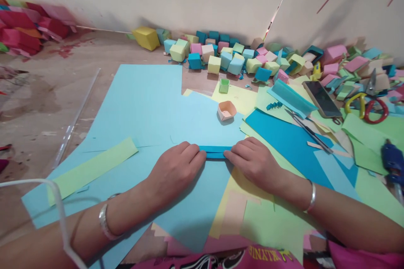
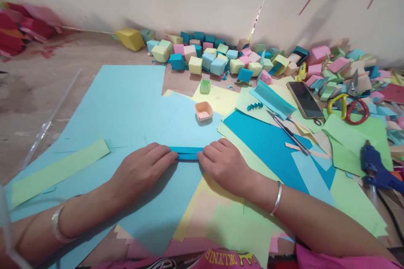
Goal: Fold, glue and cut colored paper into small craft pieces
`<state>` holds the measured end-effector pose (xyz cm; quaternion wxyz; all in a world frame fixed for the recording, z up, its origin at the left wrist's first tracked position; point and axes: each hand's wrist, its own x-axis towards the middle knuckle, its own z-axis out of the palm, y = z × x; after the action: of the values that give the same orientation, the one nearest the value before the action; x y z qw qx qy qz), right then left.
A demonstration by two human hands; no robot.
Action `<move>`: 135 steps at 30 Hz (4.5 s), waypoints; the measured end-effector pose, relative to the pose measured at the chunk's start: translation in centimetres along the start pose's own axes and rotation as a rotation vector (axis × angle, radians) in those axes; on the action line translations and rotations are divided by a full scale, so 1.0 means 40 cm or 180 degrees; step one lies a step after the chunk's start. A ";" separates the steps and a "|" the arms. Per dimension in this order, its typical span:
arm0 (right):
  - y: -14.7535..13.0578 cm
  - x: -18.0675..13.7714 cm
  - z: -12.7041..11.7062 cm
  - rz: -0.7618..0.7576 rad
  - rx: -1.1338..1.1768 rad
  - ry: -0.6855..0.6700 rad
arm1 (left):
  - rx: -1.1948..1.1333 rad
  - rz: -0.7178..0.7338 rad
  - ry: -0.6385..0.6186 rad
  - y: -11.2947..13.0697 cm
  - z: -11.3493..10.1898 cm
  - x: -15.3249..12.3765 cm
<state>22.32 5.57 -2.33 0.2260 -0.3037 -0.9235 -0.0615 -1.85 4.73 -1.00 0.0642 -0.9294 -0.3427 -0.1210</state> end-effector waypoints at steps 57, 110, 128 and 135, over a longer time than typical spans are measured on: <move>-0.017 0.000 -0.007 0.1510 0.0624 -0.0736 | -0.0693 -0.1047 -0.0457 -0.007 0.002 0.012; -0.071 -0.008 -0.075 -0.0023 -0.0768 -0.0894 | -0.0093 -0.0621 0.0073 -0.014 0.016 0.034; -0.042 -0.005 -0.036 0.0108 -0.0131 -0.0427 | -0.0378 -0.0168 0.0322 -0.035 0.041 0.027; -0.038 -0.003 -0.026 -0.0155 -0.0154 -0.0228 | -0.0411 0.0129 0.0332 -0.031 0.044 0.025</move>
<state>21.93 4.02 -1.42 0.1837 -0.2885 -0.9364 -0.0784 -1.61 6.64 -2.36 0.0244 -0.9308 -0.3115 -0.1897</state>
